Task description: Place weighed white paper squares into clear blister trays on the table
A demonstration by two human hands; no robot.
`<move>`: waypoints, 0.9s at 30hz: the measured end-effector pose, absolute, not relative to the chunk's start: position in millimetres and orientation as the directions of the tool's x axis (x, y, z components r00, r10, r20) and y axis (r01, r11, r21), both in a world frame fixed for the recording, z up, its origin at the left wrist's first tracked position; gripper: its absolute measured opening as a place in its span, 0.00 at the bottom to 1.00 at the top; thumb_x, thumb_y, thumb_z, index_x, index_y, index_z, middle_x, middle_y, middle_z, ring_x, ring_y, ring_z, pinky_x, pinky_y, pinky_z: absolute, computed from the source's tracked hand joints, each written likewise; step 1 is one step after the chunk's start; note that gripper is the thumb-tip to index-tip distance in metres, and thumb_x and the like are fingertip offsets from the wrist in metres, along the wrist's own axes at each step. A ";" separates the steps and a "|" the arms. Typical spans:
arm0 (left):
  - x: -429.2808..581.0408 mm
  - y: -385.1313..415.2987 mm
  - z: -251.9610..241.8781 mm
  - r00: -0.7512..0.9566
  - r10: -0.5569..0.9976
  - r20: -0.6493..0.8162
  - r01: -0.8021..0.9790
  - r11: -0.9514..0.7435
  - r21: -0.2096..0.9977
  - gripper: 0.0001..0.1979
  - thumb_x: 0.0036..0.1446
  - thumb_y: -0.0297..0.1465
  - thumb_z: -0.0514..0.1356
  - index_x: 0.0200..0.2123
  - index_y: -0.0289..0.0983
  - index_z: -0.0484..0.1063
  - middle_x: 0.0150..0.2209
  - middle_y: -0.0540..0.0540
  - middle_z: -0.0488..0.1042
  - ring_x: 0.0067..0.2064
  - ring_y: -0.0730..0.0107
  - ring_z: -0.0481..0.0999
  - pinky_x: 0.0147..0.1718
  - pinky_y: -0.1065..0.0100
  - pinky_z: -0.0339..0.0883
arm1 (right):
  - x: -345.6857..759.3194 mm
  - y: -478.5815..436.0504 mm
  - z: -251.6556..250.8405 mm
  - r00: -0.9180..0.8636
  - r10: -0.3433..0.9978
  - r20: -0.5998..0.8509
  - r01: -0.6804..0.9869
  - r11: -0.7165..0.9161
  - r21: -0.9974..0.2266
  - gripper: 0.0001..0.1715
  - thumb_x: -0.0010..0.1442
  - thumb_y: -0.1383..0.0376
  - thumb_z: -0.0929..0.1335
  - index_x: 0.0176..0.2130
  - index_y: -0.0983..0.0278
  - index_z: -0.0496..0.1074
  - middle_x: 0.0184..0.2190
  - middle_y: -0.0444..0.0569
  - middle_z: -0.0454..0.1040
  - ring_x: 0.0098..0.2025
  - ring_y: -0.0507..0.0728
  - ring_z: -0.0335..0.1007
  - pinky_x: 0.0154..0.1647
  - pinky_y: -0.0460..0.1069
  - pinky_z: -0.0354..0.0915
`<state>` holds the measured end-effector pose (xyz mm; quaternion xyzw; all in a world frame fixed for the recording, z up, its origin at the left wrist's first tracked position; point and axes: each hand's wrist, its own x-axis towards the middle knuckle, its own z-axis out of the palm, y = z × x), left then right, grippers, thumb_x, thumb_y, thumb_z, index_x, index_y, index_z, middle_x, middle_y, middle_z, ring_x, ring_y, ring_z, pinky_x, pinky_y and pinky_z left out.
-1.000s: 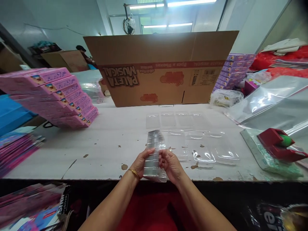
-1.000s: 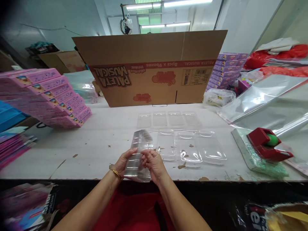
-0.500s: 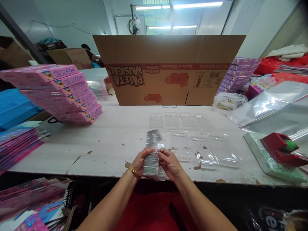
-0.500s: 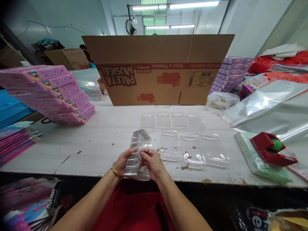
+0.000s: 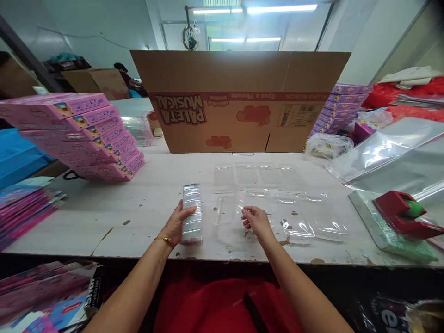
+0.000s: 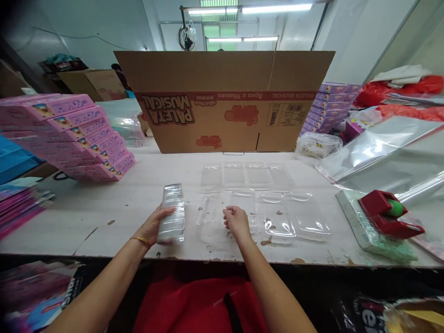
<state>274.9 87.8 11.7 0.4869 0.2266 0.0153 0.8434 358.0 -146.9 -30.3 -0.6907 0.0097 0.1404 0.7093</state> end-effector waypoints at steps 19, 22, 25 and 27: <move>255.3 71.7 21.6 0.937 -0.023 -0.350 0.289 0.615 0.734 0.13 0.48 0.37 0.57 0.28 0.30 0.70 0.22 0.42 0.72 0.22 0.64 0.71 0.24 0.62 0.65 | 300.5 -57.2 0.3 0.686 0.713 -0.143 -0.529 0.355 -0.771 0.17 0.45 0.56 0.72 0.28 0.66 0.68 0.19 0.40 0.63 0.20 0.47 0.61 0.18 0.42 0.53; 251.9 77.2 16.5 0.937 0.013 -0.350 0.266 0.625 0.734 0.13 0.47 0.37 0.58 0.29 0.30 0.70 0.21 0.43 0.72 0.20 0.66 0.70 0.22 0.64 0.64 | 299.4 -51.7 0.0 0.673 0.722 -0.158 -0.550 0.346 -0.761 0.17 0.44 0.56 0.72 0.29 0.66 0.69 0.20 0.40 0.64 0.20 0.47 0.62 0.20 0.43 0.57; 251.8 83.0 14.9 0.937 0.090 -0.338 0.212 0.622 0.754 0.13 0.46 0.34 0.61 0.35 0.32 0.69 0.24 0.45 0.72 0.21 0.67 0.71 0.22 0.65 0.65 | 297.7 -41.9 1.3 0.712 0.688 -0.139 -0.475 0.326 -0.818 0.15 0.45 0.58 0.71 0.30 0.66 0.70 0.22 0.41 0.66 0.21 0.47 0.60 0.21 0.44 0.59; 253.8 90.2 15.6 0.938 0.154 -0.310 0.156 0.611 0.776 0.18 0.44 0.31 0.62 0.41 0.34 0.66 0.27 0.46 0.73 0.24 0.66 0.72 0.23 0.65 0.66 | 298.3 -32.9 2.3 0.740 0.666 -0.099 -0.390 0.304 -0.869 0.12 0.46 0.59 0.70 0.29 0.67 0.70 0.22 0.42 0.66 0.21 0.46 0.59 0.21 0.43 0.59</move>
